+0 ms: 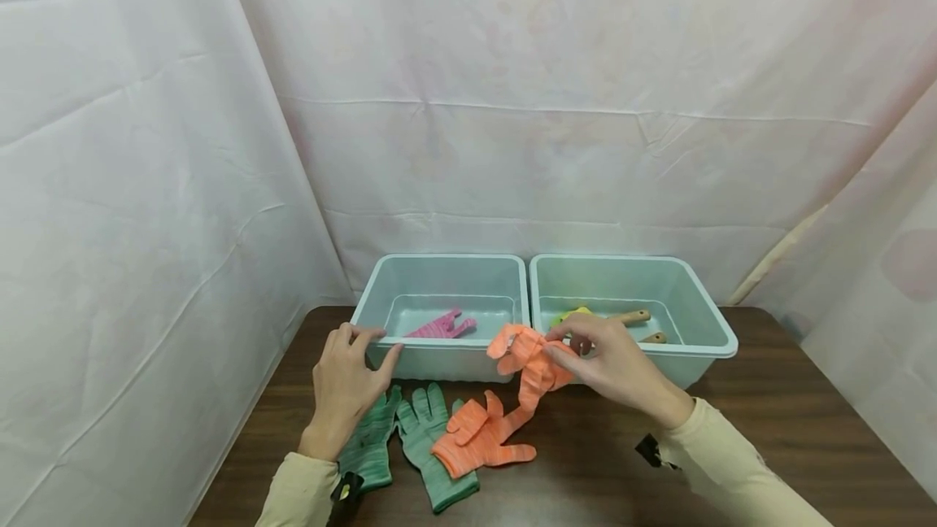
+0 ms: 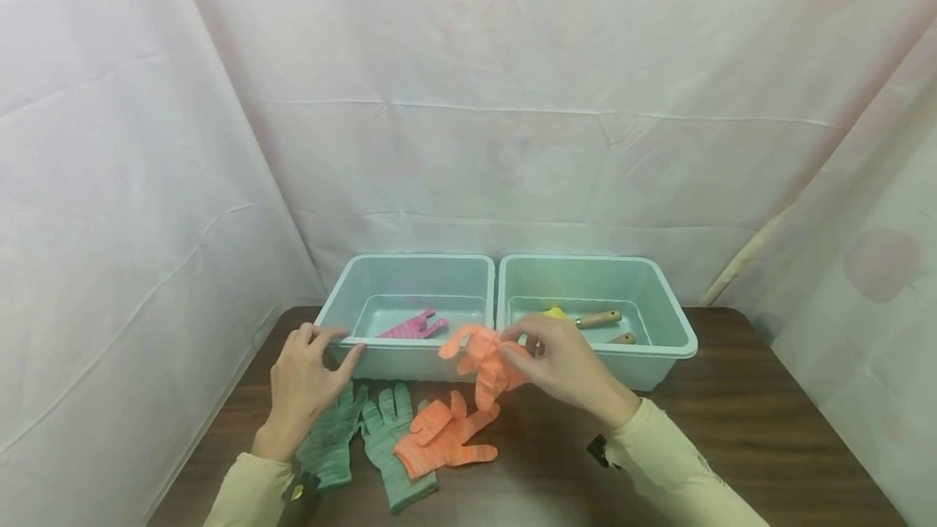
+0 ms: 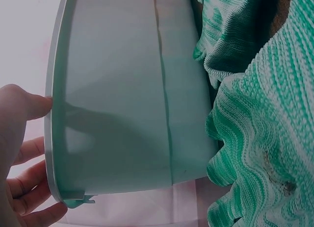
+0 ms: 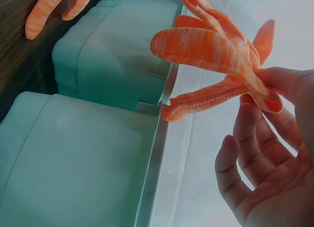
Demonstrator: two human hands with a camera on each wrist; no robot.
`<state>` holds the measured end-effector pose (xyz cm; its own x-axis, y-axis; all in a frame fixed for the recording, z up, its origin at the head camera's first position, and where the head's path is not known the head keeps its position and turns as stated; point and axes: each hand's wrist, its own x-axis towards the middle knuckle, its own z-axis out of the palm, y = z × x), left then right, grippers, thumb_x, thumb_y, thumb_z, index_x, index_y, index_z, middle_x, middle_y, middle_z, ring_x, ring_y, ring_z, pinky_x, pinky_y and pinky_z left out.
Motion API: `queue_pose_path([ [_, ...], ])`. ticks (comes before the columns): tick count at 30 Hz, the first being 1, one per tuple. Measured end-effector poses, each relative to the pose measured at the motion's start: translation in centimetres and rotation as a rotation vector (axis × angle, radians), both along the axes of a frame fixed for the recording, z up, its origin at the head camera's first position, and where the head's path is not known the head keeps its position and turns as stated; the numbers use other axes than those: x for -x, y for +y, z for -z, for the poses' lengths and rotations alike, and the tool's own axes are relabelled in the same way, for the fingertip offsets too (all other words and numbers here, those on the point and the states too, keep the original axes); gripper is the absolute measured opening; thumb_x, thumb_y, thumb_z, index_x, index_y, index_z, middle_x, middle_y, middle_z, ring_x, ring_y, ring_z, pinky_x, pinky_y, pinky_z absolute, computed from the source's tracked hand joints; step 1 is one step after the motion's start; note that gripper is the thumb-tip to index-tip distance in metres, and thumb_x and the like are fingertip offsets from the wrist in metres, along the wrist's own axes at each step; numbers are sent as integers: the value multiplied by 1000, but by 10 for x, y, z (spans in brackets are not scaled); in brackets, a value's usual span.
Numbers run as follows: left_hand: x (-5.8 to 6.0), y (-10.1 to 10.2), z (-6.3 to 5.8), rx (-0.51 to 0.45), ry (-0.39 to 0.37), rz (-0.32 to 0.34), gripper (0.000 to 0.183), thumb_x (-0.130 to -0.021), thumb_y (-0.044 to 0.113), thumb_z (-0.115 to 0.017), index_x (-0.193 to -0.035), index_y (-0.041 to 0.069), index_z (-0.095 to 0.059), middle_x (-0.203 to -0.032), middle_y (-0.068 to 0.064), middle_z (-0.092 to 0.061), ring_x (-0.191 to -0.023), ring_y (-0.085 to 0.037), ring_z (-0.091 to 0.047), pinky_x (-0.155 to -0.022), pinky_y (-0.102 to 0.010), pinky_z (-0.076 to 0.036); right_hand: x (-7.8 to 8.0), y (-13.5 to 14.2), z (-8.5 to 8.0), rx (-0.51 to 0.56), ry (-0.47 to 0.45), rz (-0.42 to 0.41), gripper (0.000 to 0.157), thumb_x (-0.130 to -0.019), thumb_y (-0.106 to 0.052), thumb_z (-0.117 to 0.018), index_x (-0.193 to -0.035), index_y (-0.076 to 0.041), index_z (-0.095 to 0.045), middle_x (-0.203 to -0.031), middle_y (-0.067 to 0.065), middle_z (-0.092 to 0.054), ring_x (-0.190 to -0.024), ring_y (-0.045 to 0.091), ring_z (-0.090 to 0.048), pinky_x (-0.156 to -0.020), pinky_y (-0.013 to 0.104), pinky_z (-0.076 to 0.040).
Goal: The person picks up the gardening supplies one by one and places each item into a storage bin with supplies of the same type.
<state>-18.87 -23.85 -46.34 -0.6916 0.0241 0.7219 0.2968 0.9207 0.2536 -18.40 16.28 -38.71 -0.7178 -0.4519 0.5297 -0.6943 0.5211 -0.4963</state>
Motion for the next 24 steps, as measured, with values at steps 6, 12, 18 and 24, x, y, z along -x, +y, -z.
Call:
queue_pose_path([
  [6, 0, 0, 0, 1, 4, 1, 36, -86, 40, -88, -108, 12, -81, -95, -11, -60, -85, -33, -60, -54, -46, -52, 2, -1, -4, 4, -13, -6, 14, -95, -15, -83, -105, -23, -80, -89, -15, -69, -68, 1, -50, -62, 25, -47],
  [12, 0, 0, 0, -2, 18, 1, 37, -84, 38, -90, -107, 10, -81, -93, -11, -60, -84, -32, -60, -53, -46, -51, 4, -1, -5, -2, -25, 7, 13, -96, -17, -82, -106, -26, -80, -89, -15, -69, -69, 1, -52, -65, 24, -49],
  [18, -1, 0, 0, -2, 14, 3, 36, -85, 38, -89, -107, 10, -81, -93, -12, -59, -84, -32, -60, -53, -46, -51, 8, -1, -7, 0, -17, 5, 12, -96, -18, -81, -105, -27, -80, -89, -17, -70, -68, 2, -53, -65, 24, -49],
  [24, 0, 0, 0, -1, 14, 2, 35, -84, 37, -89, -107, 11, -81, -93, -11, -59, -84, -32, -60, -53, -46, -51, 12, -3, -13, 18, -5, -12, 10, -96, -17, -82, -103, -25, -80, -85, -16, -69, -67, 6, -53, -64, 25, -48],
])
